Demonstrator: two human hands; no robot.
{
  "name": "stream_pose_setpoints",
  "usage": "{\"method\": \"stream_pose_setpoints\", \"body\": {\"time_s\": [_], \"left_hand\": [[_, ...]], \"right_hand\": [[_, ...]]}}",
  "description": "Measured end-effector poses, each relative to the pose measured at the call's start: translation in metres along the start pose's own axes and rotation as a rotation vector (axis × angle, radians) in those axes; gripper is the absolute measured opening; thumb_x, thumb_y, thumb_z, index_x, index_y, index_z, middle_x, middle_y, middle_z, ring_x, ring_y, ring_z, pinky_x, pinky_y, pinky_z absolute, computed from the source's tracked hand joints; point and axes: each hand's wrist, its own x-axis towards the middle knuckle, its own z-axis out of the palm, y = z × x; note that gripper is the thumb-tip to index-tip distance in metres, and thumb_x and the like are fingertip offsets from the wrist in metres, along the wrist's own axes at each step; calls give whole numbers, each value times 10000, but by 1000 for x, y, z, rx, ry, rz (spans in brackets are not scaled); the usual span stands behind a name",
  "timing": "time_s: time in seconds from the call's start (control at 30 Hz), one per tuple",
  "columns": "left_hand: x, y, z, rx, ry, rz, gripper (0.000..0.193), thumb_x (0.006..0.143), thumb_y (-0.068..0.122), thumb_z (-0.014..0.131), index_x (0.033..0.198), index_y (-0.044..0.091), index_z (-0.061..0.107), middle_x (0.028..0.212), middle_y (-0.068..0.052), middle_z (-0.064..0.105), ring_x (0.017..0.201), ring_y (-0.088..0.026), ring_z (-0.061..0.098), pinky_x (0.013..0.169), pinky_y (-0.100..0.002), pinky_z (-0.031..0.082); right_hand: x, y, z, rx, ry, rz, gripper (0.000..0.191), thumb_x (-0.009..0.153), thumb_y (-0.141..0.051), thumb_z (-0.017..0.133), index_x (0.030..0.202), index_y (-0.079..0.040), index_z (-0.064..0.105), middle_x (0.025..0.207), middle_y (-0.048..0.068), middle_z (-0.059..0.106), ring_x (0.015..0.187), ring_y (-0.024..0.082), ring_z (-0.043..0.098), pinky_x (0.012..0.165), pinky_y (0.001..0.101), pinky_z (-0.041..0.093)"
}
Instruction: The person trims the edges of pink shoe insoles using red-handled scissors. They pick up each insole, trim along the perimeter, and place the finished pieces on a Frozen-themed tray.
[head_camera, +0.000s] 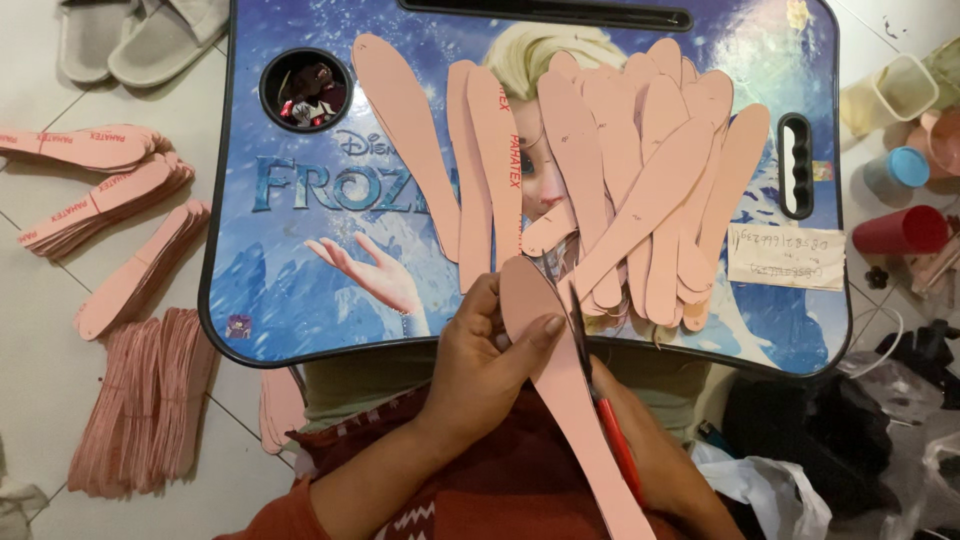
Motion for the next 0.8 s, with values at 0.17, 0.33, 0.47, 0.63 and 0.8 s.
{"method": "stream_pose_setpoints", "body": {"time_s": [0.17,0.33,0.47,0.63,0.8], "left_hand": [[2,-2,-1,31,5,-17,216,975,96,704,1130,29,569,946,-25,682,817,-43,634,698,-210,537],[4,-2,-4,53,-2,-5,202,983,94,704,1119,26,572,956,-22,683,828,-47,625,705,-211,528],[7,-4,-6,10,-19,-12,212,975,91,699,1134,35,571,978,-17,686,858,-50,640,730,-214,542],[9,-5,-8,7,-25,-12,235,976,86,701,1168,32,575,1003,-19,688,886,-53,640,756,-220,542],[11,-3,-10,49,-25,-41,294,962,95,699,1223,27,582,1023,-20,701,910,-56,653,788,-229,560]], "right_hand": [[6,-14,1,144,-19,-116,781,961,-328,568,1585,42,280,1529,231,539,1400,306,519,1148,377,358],[7,-17,1,168,-17,-178,748,960,-355,571,1550,60,372,1374,214,670,1240,269,628,1077,354,448],[5,-5,1,145,0,-76,693,935,-326,581,1504,43,444,1253,188,697,1099,243,673,996,340,499],[-1,0,2,12,93,-213,558,949,-147,556,1449,72,441,1192,193,642,1063,221,601,924,344,496],[8,-6,5,121,32,107,392,905,-52,504,1278,-6,618,884,78,727,779,111,586,708,297,547]]}}
